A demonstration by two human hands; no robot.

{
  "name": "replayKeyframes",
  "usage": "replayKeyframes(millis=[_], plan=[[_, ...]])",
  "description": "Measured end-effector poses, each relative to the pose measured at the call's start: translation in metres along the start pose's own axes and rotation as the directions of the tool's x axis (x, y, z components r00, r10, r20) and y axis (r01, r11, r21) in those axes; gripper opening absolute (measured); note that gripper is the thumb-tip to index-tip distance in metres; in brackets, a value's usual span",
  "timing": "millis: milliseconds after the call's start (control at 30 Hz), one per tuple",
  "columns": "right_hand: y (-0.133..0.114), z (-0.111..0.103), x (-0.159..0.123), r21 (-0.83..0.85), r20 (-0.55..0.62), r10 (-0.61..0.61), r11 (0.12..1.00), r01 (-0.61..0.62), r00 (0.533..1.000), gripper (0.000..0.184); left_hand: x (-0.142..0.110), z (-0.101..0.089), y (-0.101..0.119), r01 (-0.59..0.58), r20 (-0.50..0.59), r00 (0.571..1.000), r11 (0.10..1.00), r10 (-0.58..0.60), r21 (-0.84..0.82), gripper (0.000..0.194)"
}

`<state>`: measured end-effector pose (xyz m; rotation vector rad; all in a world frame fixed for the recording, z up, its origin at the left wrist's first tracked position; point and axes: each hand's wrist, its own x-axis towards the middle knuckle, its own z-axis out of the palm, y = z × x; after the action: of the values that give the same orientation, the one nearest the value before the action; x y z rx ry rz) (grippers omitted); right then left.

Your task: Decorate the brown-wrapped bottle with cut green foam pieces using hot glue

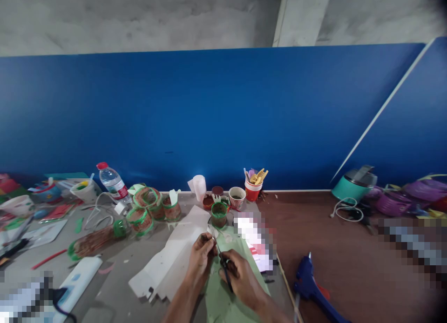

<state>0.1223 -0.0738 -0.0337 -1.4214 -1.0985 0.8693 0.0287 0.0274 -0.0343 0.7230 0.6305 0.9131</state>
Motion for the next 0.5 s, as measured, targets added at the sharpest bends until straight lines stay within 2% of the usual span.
replayKeyframes(millis=[367, 500], plan=[[-0.0024, -0.0005, -0.0009, -0.018, -0.001, -0.006, 1.0, 0.006, 1.0, 0.023, 0.0026, -0.0055, -0.0028, -0.038, -0.03, 0.999, 0.997, 0.04, 0.065, 0.027], [-0.0033, -0.0006, -0.0009, -0.009, 0.01, 0.003, 1.0, -0.003, 1.0, 0.023, 0.0039, -0.0064, -0.0036, -0.044, -0.038, 0.998, 0.996, 0.047, 0.074, 0.03]])
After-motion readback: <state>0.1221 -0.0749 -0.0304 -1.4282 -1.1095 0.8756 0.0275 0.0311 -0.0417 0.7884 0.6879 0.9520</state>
